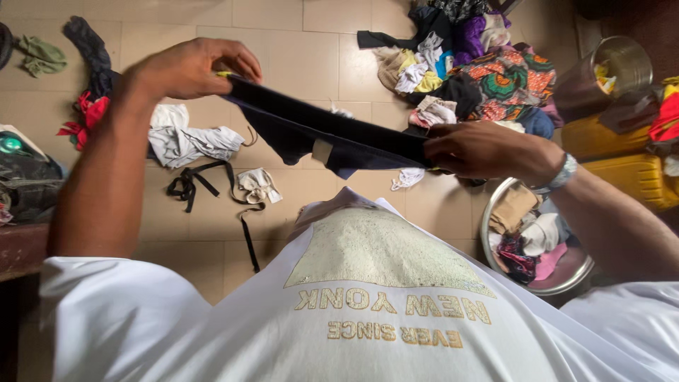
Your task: The person folds a white towel and a pair of dark blue shorts by hand from a pile of laundry on the floor.
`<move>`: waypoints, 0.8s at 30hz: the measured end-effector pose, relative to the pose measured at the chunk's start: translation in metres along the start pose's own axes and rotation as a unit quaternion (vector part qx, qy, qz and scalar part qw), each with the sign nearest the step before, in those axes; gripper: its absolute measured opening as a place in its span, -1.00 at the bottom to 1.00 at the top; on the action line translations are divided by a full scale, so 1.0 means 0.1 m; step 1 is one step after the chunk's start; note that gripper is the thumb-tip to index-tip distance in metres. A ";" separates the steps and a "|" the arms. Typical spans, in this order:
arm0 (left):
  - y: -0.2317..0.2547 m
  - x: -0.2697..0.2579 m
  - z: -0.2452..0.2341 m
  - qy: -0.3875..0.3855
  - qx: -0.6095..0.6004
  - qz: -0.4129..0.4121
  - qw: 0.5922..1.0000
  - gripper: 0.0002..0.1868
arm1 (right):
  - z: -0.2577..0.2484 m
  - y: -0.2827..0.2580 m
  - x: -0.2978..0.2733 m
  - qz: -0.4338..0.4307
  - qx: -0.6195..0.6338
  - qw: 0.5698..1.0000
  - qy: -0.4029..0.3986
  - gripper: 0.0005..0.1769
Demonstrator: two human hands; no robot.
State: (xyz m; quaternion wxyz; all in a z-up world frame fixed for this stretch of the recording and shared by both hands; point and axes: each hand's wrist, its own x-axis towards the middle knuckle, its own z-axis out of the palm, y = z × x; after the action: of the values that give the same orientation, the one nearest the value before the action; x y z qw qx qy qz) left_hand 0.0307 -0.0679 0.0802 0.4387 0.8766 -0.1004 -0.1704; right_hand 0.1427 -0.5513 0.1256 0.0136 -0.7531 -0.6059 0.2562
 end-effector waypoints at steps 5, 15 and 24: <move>0.48 0.01 0.08 -0.073 -0.172 0.051 0.981 -0.59 | -0.25 0.45 -0.59 -0.080 0.169 0.967 0.170 -0.67; 1.21 0.35 0.37 0.113 -0.015 0.108 0.988 -0.89 | -0.49 1.05 -1.03 -0.117 0.481 0.782 0.379 -0.65; 1.61 0.41 0.43 0.245 -0.093 0.187 0.947 -0.51 | -0.54 1.47 -0.90 -0.127 0.620 0.707 0.316 -0.83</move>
State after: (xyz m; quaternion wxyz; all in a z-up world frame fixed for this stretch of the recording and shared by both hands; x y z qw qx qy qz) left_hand 0.0477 -0.2087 0.1774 0.5536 0.8119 -0.1358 0.1262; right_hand 0.2854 -0.6569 0.1572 0.7004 -0.5281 -0.3605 0.3171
